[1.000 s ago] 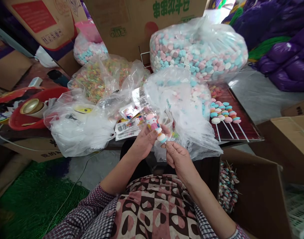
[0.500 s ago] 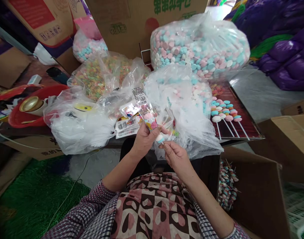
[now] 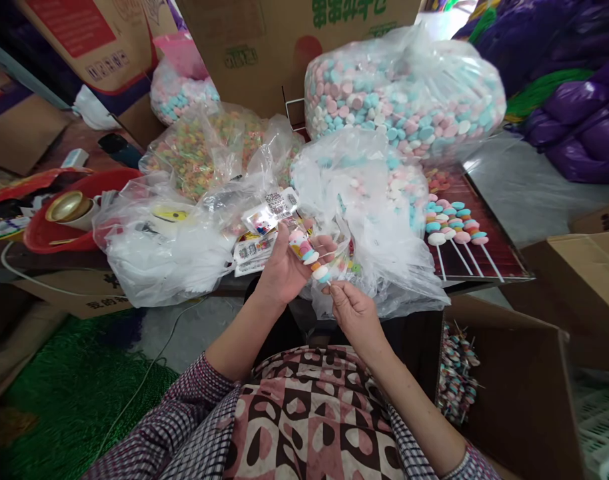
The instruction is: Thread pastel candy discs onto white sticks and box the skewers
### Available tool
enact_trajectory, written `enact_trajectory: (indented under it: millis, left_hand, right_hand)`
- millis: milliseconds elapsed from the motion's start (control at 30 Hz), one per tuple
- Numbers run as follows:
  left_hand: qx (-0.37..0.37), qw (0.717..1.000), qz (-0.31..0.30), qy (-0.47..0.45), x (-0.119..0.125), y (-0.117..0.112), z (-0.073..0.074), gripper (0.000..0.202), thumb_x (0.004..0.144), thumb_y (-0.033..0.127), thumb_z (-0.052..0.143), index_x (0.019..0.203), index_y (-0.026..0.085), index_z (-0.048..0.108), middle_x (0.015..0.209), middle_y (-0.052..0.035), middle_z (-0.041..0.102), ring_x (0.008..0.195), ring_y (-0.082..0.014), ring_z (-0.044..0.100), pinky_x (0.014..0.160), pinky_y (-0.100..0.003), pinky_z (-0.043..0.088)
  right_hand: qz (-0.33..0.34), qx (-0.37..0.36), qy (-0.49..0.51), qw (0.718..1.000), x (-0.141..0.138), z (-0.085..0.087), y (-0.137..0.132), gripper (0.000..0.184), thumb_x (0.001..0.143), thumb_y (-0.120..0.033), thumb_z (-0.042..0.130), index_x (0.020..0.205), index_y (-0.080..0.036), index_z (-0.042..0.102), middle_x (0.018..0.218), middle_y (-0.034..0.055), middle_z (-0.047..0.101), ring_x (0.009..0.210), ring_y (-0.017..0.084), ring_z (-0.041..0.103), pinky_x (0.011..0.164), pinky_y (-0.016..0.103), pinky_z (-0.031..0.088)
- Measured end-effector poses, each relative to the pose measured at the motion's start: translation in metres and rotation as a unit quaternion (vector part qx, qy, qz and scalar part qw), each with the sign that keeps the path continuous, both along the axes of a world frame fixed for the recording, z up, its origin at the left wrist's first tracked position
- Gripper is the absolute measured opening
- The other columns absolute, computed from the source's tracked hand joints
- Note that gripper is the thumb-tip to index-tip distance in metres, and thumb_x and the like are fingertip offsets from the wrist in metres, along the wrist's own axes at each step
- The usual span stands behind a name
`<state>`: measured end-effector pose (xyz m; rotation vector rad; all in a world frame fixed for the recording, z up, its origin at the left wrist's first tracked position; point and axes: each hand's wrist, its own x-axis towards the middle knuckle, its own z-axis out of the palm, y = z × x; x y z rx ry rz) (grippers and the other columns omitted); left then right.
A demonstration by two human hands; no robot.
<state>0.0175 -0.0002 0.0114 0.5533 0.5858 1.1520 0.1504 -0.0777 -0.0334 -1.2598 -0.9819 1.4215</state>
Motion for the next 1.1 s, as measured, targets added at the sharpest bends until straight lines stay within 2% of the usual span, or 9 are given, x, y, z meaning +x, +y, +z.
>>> enact_trajectory:
  millis: [133, 200, 400, 567, 700, 833, 967, 1100]
  left_hand:
    - [0.017, 0.998, 0.051, 0.024, 0.01, -0.003, -0.003, 0.037, 0.083, 0.051, 0.068, 0.1, 0.019, 0.06, 0.075, -0.0022, 0.073, 0.082, -0.0209, 0.073, 0.083, -0.036, 0.054]
    - [0.027, 0.997, 0.068, 0.037, 0.015, -0.008, -0.004, 0.033, 0.084, 0.049, 0.068, 0.098, 0.02, 0.058, 0.074, -0.0006, 0.073, 0.08, -0.0197, 0.073, 0.082, -0.035, 0.053]
    - [0.034, 0.996, 0.052, 0.059, 0.019, -0.018, -0.008, 0.042, 0.08, 0.054, 0.069, 0.099, 0.021, 0.054, 0.075, -0.0008, 0.073, 0.071, -0.0165, 0.07, 0.068, -0.028, 0.05]
    - [0.028, 0.995, 0.035, 0.087, 0.021, -0.025, -0.014, 0.048, 0.076, 0.06, 0.07, 0.099, 0.021, 0.054, 0.075, -0.0009, 0.072, 0.058, -0.0114, 0.061, 0.053, -0.023, 0.041]
    - [0.019, 0.996, 0.035, 0.079, 0.017, -0.026, -0.018, 0.051, 0.076, 0.054, 0.075, 0.109, 0.02, 0.057, 0.076, -0.0012, 0.073, 0.06, -0.0104, 0.061, 0.059, -0.023, 0.044]
    - [0.0, 0.998, 0.061, 0.029, 0.001, -0.011, -0.013, 0.051, 0.08, 0.054, 0.07, 0.117, 0.021, 0.058, 0.089, -0.0048, 0.075, 0.079, -0.0171, 0.07, 0.07, -0.028, 0.051]
    - [-0.006, 0.994, 0.108, 0.015, -0.008, 0.004, -0.008, 0.028, 0.086, 0.042, 0.066, 0.103, 0.02, 0.062, 0.081, -0.0031, 0.074, 0.086, -0.0193, 0.073, 0.083, -0.033, 0.054]
    - [0.01, 0.992, 0.119, 0.044, -0.003, 0.004, -0.011, 0.023, 0.088, 0.041, 0.063, 0.092, 0.018, 0.062, 0.071, -0.0013, 0.072, 0.08, -0.0183, 0.073, 0.083, -0.033, 0.054]
  right_hand:
    - [0.008, -0.012, -0.01, 1.0, 0.001, 0.0, 0.0, 0.045, 0.083, -0.064, 0.063, 0.087, -0.019, 0.063, 0.045, -0.0098, 0.03, 0.04, 0.007, 0.026, 0.038, 0.021, 0.017]
    - [0.004, -0.024, -0.002, 1.0, 0.002, 0.003, 0.0, 0.045, 0.083, -0.063, 0.064, 0.086, -0.019, 0.063, 0.045, -0.0102, 0.029, 0.039, 0.006, 0.024, 0.037, 0.021, 0.016]
    - [0.006, -0.038, 0.061, 0.997, -0.003, 0.005, 0.002, 0.041, 0.083, -0.059, 0.066, 0.083, -0.019, 0.06, 0.042, -0.0113, 0.031, 0.036, 0.005, 0.022, 0.035, 0.019, 0.016]
    - [0.003, -0.025, 0.068, 0.997, -0.008, 0.003, 0.006, 0.04, 0.083, -0.059, 0.065, 0.082, -0.019, 0.06, 0.043, -0.011, 0.033, 0.036, 0.005, 0.023, 0.035, 0.018, 0.017]
    - [0.002, -0.019, 0.054, 0.998, -0.008, 0.004, 0.006, 0.042, 0.084, -0.06, 0.064, 0.084, -0.019, 0.061, 0.043, -0.0108, 0.033, 0.036, 0.005, 0.025, 0.036, 0.019, 0.018]
    - [0.041, -0.003, 0.0, 0.999, -0.003, 0.003, 0.006, 0.042, 0.088, -0.06, 0.059, 0.087, -0.018, 0.063, 0.044, -0.0097, 0.037, 0.037, 0.006, 0.031, 0.039, 0.021, 0.021]
    - [0.109, 0.009, -0.094, 0.99, 0.002, 0.003, 0.011, 0.041, 0.09, -0.056, 0.055, 0.094, -0.017, 0.067, 0.057, -0.0032, 0.056, 0.043, 0.009, 0.046, 0.045, 0.023, 0.034]
    - [0.121, 0.003, -0.11, 0.987, 0.003, 0.011, 0.016, 0.046, 0.089, -0.05, 0.056, 0.123, -0.019, 0.061, 0.071, 0.0, 0.067, 0.048, 0.012, 0.053, 0.049, 0.026, 0.042]
